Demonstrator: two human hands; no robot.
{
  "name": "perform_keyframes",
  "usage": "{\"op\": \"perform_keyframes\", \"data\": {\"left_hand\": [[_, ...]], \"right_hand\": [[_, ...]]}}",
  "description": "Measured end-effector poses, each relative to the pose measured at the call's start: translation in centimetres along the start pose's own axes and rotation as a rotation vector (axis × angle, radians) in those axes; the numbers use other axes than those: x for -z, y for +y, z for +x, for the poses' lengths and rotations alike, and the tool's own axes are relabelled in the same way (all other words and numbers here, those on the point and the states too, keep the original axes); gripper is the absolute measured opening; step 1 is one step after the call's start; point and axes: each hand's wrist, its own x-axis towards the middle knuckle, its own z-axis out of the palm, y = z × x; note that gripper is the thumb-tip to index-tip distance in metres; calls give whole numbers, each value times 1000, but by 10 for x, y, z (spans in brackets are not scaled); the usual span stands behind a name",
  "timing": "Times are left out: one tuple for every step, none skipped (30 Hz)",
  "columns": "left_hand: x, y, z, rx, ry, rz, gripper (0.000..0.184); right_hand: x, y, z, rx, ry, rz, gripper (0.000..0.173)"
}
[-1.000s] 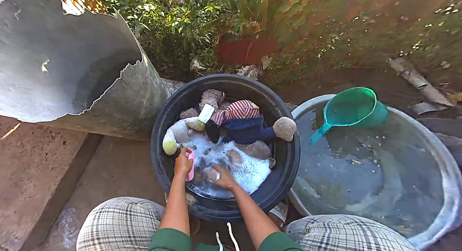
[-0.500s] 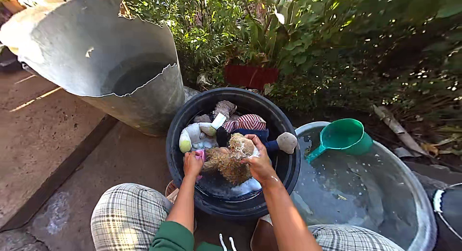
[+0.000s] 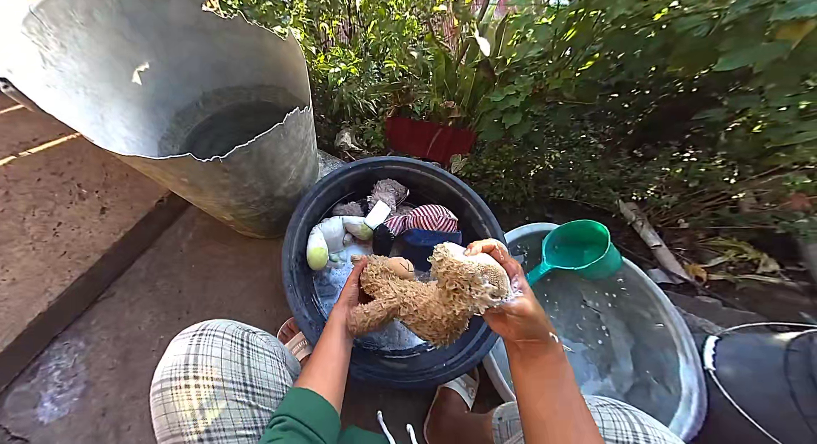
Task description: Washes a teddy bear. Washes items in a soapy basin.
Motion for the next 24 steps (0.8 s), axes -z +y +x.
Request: {"op": "perform_keyframes", "data": {"left_hand": [[0,1,6,-10,31,23,36],[2,1,11,-29,69,59,39],[2,3,16,-64,113,113,50],[2,5,17,-105,154,162,62],[2,7,18,-146,187,203,69],[1,10,18,-183,199,240,74],[1,12,17,-213,198,269,76],[1,13,17,-236,183,295,76],[0,14,16,-255,158,319,75],[-3,15,15,-265,128,345,75],[-6,16,13,-265,87,377,76],[-10,17,10,-257,37,415,77],[-15,19,6,-244,-23,461,77],[-21,20,3,-233,-93,511,77],[-26,22,-1,-225,-170,563,77],[-30,23,-5,-217,-248,618,75],[-33,24,-8,-208,-330,670,74],[-37,25,-11,-205,-414,721,72],[-41,27,-13,-207,-501,767,70],[-45,30,-15,-211,-585,805,66],[-50,33,-18,-217,-666,838,62],[-54,37,-20,-219,-743,862,58],[-58,41,-23,-221,-802,877,53],[-61,44,-26,-218,-840,878,48]], "right_hand": [[5,5,-5,-32,49,11,47],[8,11,-11,-80,147,33,50],[9,20,-17,-140,278,48,54],[9,28,-23,-216,416,39,57],[6,37,-27,-299,541,12,63],[3,48,-31,-389,647,-14,69],[0,60,-34,-483,740,-16,74],[-3,72,-36,-573,812,-18,78],[-5,83,-40,-649,840,-32,80],[-6,95,-45,-711,809,-76,81],[-5,106,-51,-766,721,-146,82],[-3,117,-58,-820,598,-233,83],[-1,125,-63,-877,461,-326,83],[1,129,-63,-934,346,-415,82],[1,129,-61,-971,270,-512,83],[3,125,-57,-970,237,-611,90],[5,119,-53,-916,225,-709,103],[9,111,-47,-831,218,-764,116],[14,103,-41,-739,180,-786,126],[18,96,-36,-651,119,-772,131],[19,89,-30,-583,60,-718,133],[18,83,-24,-536,19,-676,133],[16,78,-18,-507,-13,-668,132],[14,74,-13,-487,-34,-703,131]]}}
